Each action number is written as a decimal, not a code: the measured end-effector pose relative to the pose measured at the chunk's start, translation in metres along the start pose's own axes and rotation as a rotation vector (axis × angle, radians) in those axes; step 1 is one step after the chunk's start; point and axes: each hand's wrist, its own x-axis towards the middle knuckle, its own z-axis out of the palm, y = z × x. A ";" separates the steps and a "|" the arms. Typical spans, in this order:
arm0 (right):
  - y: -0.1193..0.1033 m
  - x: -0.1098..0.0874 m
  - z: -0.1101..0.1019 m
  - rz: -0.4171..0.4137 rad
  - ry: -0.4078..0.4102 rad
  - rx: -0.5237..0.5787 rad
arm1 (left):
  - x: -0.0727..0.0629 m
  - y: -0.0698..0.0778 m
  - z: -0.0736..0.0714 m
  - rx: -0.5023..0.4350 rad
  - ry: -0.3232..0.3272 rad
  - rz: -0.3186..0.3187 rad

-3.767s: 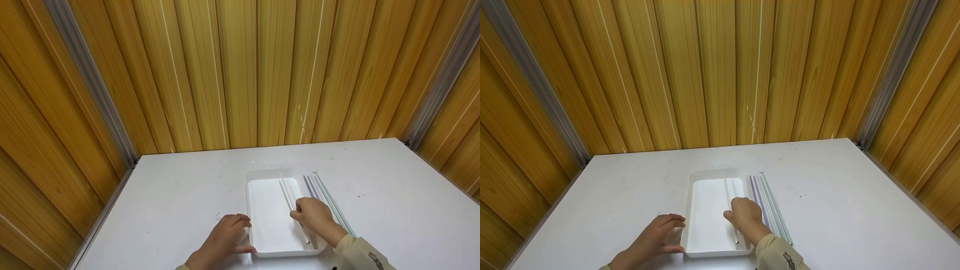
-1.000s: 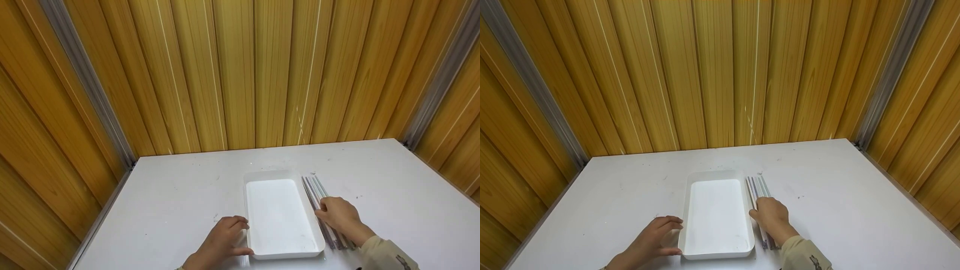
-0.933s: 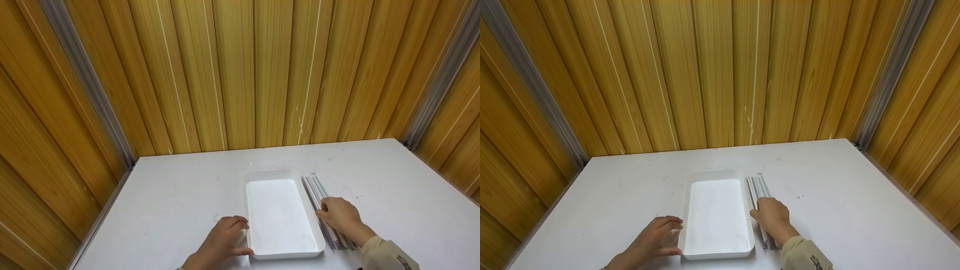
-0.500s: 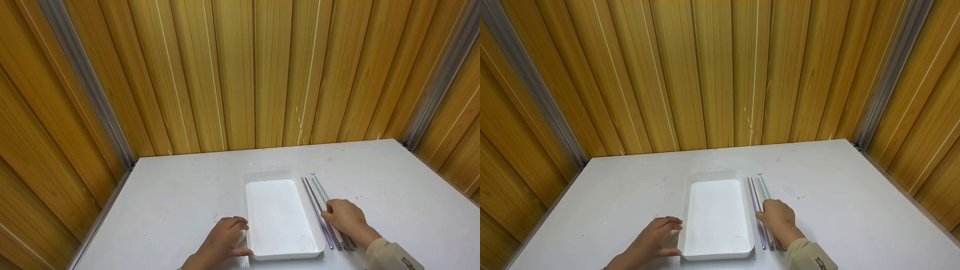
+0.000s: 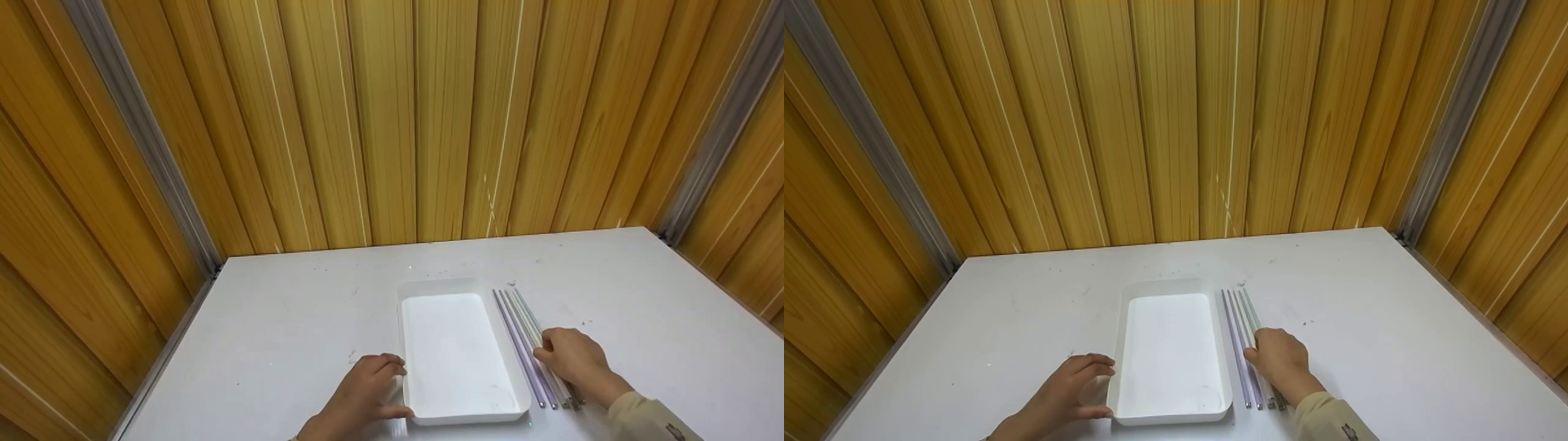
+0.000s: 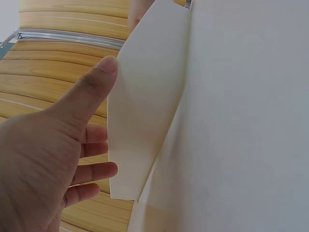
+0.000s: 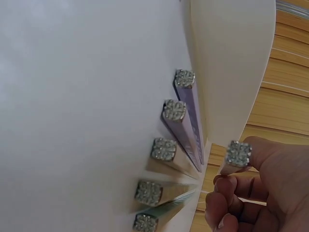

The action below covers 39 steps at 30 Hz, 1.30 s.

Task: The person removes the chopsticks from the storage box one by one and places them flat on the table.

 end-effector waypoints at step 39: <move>0.039 0.002 0.001 0.024 -0.030 0.037 | -0.001 0.002 -0.002 -0.015 -0.049 -0.040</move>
